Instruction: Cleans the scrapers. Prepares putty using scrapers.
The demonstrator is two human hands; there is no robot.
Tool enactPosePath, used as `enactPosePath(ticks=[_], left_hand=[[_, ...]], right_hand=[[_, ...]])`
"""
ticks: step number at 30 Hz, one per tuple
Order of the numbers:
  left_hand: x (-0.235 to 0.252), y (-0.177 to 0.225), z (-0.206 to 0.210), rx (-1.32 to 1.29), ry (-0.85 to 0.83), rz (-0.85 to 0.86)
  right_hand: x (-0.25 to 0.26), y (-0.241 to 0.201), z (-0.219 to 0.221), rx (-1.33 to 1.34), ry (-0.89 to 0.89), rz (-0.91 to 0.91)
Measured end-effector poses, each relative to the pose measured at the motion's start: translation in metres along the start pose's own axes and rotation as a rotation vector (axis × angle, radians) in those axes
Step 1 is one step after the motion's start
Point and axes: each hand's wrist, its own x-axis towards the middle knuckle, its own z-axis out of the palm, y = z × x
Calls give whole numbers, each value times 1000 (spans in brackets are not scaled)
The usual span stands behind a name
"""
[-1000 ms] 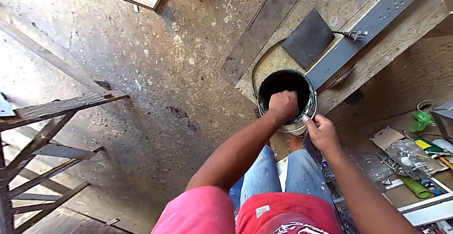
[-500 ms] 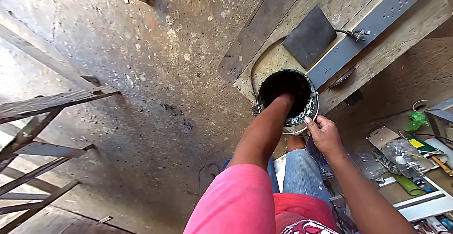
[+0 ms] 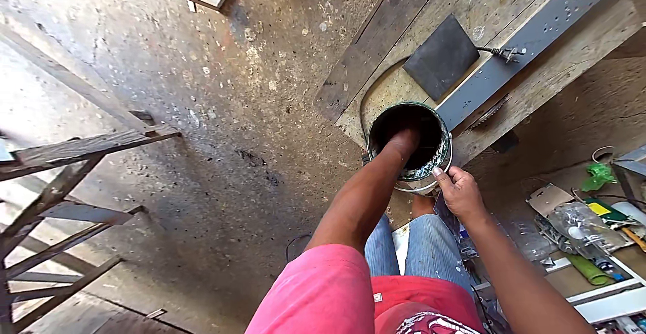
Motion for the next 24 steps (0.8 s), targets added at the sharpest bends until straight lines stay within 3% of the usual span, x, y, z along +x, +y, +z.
enactPosePath(ticks=[6, 10, 16, 20, 24], left_hand=[[-22, -3, -12, 205, -10, 226], [-39, -18, -21, 166, 86, 386], [-81, -58, -63, -339, 186, 230], [-97, -87, -77, -950, 21, 77], [-110, -97, -78, -1197, -83, -10]], right_hand=[[-1, -3, -1, -2, 3, 28], [-1, -2, -3, -4, 3, 28], [-1, 0, -2, 13, 0, 12], [-2, -2, 0, 34, 0, 16], [-3, -2, 1, 66, 9, 15]])
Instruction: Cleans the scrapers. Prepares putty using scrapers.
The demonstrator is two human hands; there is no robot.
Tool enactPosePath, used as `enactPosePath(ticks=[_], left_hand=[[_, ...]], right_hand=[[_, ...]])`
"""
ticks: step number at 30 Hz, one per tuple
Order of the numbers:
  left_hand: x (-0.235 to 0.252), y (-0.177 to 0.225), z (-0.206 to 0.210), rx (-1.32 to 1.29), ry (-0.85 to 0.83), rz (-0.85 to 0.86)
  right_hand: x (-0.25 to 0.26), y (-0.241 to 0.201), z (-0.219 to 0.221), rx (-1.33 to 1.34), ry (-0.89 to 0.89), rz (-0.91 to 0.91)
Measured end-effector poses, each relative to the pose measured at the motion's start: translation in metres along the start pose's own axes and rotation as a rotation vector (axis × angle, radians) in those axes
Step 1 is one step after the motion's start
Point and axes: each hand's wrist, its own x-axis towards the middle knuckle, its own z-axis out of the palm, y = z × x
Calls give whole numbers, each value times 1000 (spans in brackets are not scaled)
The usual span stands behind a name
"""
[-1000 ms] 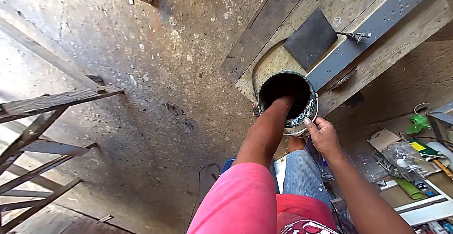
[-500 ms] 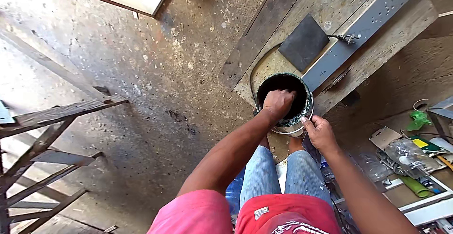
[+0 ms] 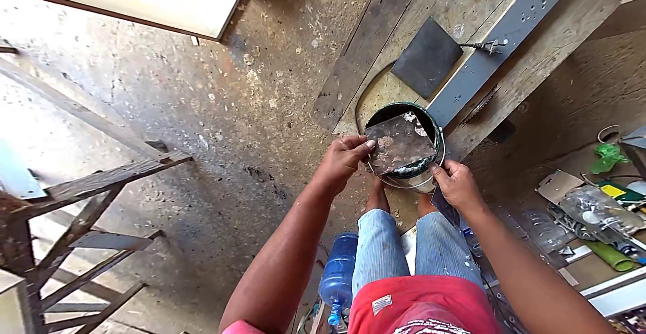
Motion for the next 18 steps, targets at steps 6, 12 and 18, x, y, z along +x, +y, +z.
enactPosePath(ticks=[6, 12, 18], left_hand=[[-8, -8, 2, -134, -17, -62], [-8, -11, 5, -220, -20, -100], [-26, -25, 7, 293, 92, 561]], right_hand=[[-1, 0, -1, -12, 7, 7], [-1, -2, 1, 22, 22, -6], [-6, 1, 4, 8, 102, -35]])
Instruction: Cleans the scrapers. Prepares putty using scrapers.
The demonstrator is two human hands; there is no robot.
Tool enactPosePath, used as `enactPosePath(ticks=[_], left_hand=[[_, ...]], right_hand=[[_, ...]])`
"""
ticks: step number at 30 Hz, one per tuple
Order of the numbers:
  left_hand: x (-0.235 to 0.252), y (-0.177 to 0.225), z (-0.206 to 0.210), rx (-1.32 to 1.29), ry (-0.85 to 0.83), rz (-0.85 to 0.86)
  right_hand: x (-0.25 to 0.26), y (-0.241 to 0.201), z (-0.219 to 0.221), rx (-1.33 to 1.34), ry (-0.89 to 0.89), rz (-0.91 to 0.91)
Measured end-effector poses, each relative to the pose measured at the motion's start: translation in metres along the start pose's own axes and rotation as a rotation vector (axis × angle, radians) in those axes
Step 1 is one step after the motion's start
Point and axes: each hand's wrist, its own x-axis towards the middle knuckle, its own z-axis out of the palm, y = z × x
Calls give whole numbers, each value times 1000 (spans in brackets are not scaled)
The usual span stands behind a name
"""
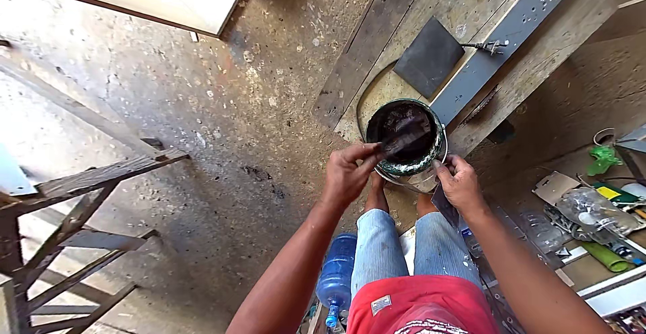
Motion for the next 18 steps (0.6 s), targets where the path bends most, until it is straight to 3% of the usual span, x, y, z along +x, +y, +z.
enactPosePath(ticks=[2, 5, 11, 18], left_hand=[[-9, -2, 0, 207, 28, 261], [-20, -9, 4, 316, 91, 459], [-26, -12, 14, 340, 149, 564], [-28, -14, 18, 350, 132, 607]], right_hand=[[-7, -4, -2, 9, 65, -54], [-19, -11, -6, 191, 74, -161], [-35, -28, -10, 227, 152, -212], [-45, -54, -19, 711, -178, -7]])
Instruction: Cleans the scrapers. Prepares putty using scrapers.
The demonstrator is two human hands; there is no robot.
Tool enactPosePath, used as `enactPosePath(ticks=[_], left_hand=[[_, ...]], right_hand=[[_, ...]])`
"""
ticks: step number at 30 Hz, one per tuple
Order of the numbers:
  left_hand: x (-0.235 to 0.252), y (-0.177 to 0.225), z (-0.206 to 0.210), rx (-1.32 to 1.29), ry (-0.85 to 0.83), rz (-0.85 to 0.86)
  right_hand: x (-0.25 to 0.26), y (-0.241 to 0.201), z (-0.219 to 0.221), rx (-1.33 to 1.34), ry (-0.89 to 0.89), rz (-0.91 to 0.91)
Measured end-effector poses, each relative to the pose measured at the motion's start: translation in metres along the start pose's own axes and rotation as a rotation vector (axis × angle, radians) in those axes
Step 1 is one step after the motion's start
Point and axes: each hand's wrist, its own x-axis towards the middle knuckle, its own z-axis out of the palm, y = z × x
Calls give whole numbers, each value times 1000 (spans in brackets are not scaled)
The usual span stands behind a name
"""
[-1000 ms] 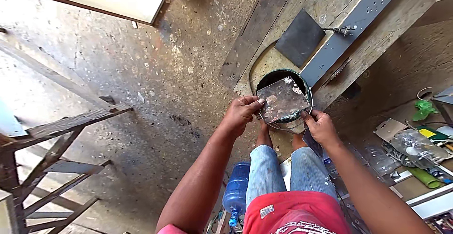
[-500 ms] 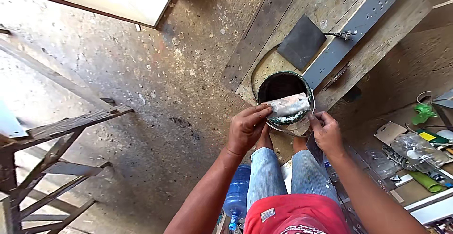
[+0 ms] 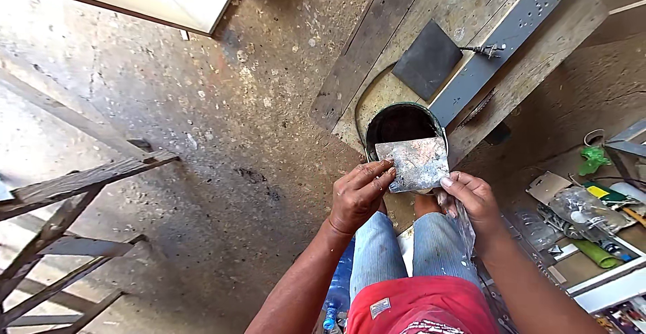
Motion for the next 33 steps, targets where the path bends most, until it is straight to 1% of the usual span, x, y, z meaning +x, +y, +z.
enactPosePath(ticks=[2, 3, 4, 7, 9, 13, 18, 21, 27, 30, 32, 33], left_hand=[[-3, 1, 2, -5, -36, -38], [-6, 1, 3, 3, -53, -76], [-8, -1, 3, 13, -65, -122], [-13, -10, -3, 32, -65, -277], [-12, -16, -7, 42, -48, -353], [-9, -23, -6, 81, -67, -409], [8, -24, -1, 78, -101, -474], [12, -19, 5, 32, -106, -482], [-7, -4, 18, -86, -87, -597], [-22, 5, 23, -108, 60, -745], [-26, 5, 26, -163, 138, -937], [-26, 3, 27, -221, 147, -1054]], right_hand=[[-1, -6, 2, 25, 39, 40], [-1, -8, 0, -3, 58, 19], [-2, -9, -3, -59, 77, -31], [-7, -11, -20, -336, 102, -259], [-9, -15, -31, -416, 97, -315], [-11, -20, -42, -339, 85, -260], [-18, -24, -55, -321, 117, -277], [-21, -25, -59, -276, 95, -260], [-17, -20, -49, -188, 47, -203], [-14, -20, -41, -82, 20, -101], [-13, -18, -39, -2, -13, -30], [-12, -17, -39, 31, -33, 1]])
